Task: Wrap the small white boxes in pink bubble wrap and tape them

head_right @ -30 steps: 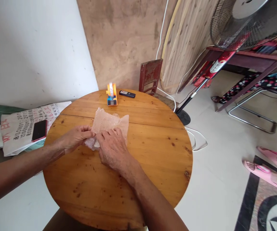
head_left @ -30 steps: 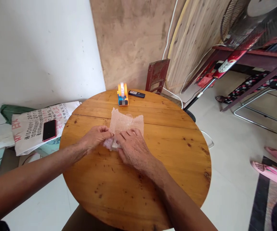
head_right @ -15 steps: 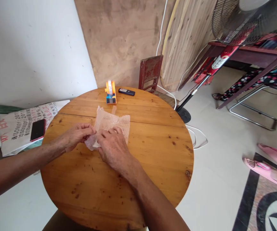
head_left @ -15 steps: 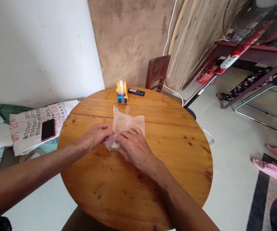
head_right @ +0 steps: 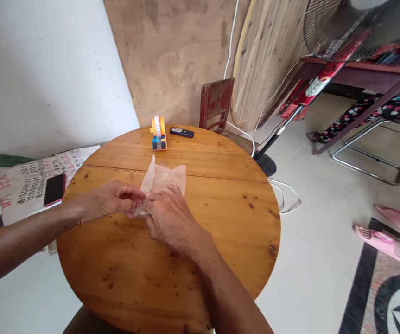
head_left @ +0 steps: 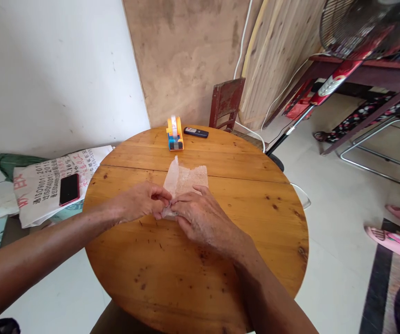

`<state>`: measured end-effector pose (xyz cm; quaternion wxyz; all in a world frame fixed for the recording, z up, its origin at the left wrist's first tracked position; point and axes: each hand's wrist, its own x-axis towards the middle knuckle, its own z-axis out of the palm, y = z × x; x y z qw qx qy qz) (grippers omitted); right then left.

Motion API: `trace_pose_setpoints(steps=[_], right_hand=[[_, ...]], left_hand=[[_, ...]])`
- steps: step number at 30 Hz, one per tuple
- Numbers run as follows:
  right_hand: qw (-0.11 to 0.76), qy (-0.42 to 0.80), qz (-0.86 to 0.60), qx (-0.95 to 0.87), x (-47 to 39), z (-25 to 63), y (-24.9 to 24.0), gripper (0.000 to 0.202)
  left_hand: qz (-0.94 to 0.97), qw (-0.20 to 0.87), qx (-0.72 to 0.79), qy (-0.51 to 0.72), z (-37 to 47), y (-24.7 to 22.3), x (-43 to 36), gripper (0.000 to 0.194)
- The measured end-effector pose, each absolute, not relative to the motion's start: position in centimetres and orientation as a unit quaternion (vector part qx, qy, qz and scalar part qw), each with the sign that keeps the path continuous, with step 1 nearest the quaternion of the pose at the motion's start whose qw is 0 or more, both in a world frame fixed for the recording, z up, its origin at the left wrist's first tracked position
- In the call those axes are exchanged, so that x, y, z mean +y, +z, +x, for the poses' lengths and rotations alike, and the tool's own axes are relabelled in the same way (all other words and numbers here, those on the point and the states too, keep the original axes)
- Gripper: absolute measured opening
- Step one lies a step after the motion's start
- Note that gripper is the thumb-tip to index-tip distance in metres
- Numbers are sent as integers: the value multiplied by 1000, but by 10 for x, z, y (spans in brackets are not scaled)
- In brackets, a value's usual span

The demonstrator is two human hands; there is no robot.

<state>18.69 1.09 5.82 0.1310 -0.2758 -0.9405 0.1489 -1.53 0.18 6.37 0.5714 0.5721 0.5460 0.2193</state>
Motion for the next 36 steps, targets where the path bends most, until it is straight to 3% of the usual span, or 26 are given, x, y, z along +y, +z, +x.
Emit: trace_pose_setpoints(steps=[3, 7, 10, 13, 15, 21, 30, 36], right_hand=[[179, 184, -280, -925, 19, 193, 61, 21], [274, 216, -422, -837, 29, 213, 72, 17], [198, 223, -515, -804, 28, 234, 74, 14], [131, 248, -563, -778, 17, 248, 63, 26], [135, 296, -586, -742, 9, 247, 50, 39], [230, 361, -639, -639, 7, 216, 18, 79], [395, 474, -554, -560, -1, 191, 7, 60], [412, 470, -528, -575, 1, 166, 18, 59]], left_hand=[[676, 448, 555, 187, -11, 58, -3, 15], [773, 286, 538, 177, -8, 49, -9, 13], [817, 200, 509, 187, -12, 39, -12, 19], [849, 100, 461, 240, -15, 25, -12, 21], [859, 53, 428, 276, -17, 15, -11, 19], [862, 37, 380, 332, -15, 9, -5, 14], [856, 12, 392, 337, -11, 9, -5, 15], [856, 21, 407, 317, -10, 12, -2, 14]])
